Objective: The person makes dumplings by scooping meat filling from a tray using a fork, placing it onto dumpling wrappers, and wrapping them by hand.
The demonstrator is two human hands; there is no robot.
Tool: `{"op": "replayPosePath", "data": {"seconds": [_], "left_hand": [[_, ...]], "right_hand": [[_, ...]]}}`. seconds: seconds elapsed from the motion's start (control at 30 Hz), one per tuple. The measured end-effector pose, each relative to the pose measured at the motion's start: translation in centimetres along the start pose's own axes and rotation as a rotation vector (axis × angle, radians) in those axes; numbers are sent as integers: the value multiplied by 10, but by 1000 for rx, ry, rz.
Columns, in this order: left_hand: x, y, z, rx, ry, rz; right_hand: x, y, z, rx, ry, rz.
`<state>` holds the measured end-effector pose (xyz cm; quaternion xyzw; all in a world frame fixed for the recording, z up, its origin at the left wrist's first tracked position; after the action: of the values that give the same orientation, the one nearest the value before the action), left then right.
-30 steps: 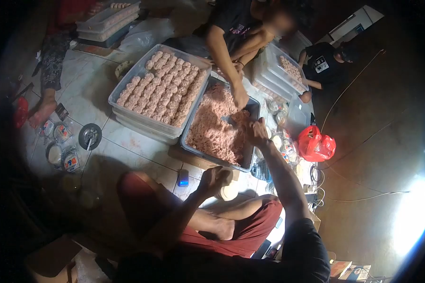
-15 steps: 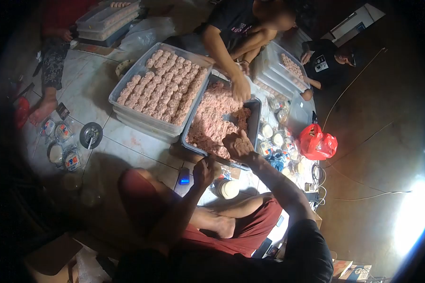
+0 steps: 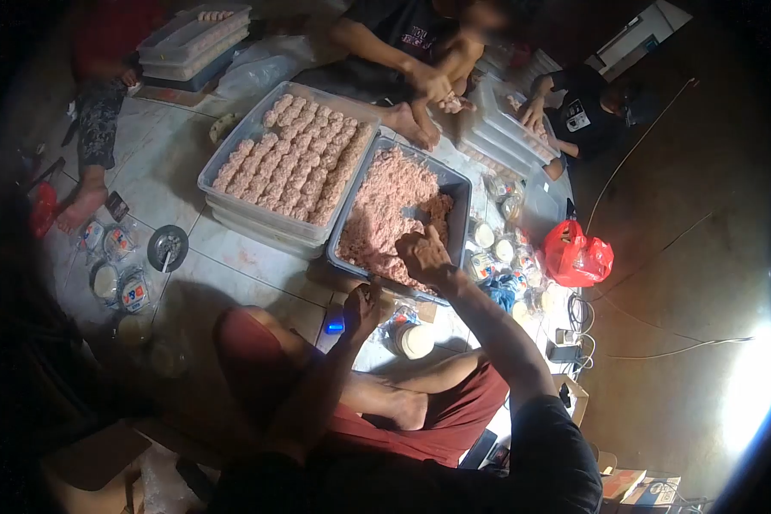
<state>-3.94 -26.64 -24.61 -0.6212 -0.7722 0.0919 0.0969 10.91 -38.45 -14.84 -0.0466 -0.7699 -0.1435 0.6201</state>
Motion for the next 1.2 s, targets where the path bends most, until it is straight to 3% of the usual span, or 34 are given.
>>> {"op": "replayPosePath", "data": {"seconds": [0.07,0.1,0.2,0.23,0.27,0.33,0.4,0.43,0.47,0.53,0.6,0.67,0.73,0.8,0.93,1.0,1.2], "left_hand": [[-4,-7,1,8,-42,-3],[-1,-14,-9,-114,-4,-30],[4,-7,-11,199,31,312],[-21,3,27,22,-102,144],[-18,-7,16,40,-158,155],[-13,-27,-8,77,-268,174],[-19,-25,7,74,-238,250],[-19,-10,23,54,-404,498],[-21,-11,12,51,-392,511],[-18,-29,-38,139,-935,588],[-16,-43,-89,156,-1007,593],[-16,-47,-113,24,-1174,586],[-22,-50,-118,11,-1244,589],[-26,-68,-147,-44,-1494,615],[-16,-91,-155,-210,-1491,620],[-18,-87,-137,-164,-1498,603],[3,-81,-123,-22,-1528,600]], "right_hand": [[37,11,9,21,126,181],[59,11,11,18,118,178],[97,-12,6,-129,182,335],[104,-23,1,-234,367,306],[109,-34,-1,-340,554,275],[115,-65,2,-444,570,167],[114,-91,12,-557,584,45],[112,-104,19,-611,626,-31],[112,-115,26,-664,666,-109],[118,-125,47,-834,806,-104],[132,-118,79,-1010,1079,-234],[130,-117,98,-861,662,-331],[116,-110,119,-778,612,-517],[107,-98,141,-821,397,-381],[110,-92,153,-733,556,-623],[106,-91,167,-734,590,-650],[93,-120,176,-639,493,-362]]}}
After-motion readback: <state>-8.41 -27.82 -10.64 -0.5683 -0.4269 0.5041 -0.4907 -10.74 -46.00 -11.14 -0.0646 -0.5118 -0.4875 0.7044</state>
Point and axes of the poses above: each hand's wrist, its own y-axis towards the middle knuckle, its own x-axis out of the back of the hand, z = x × y, the point moved 2 cm from there along y, towards the middle knuckle, and after that the axes turned 9 degrees about z, right-handed, at the moved point
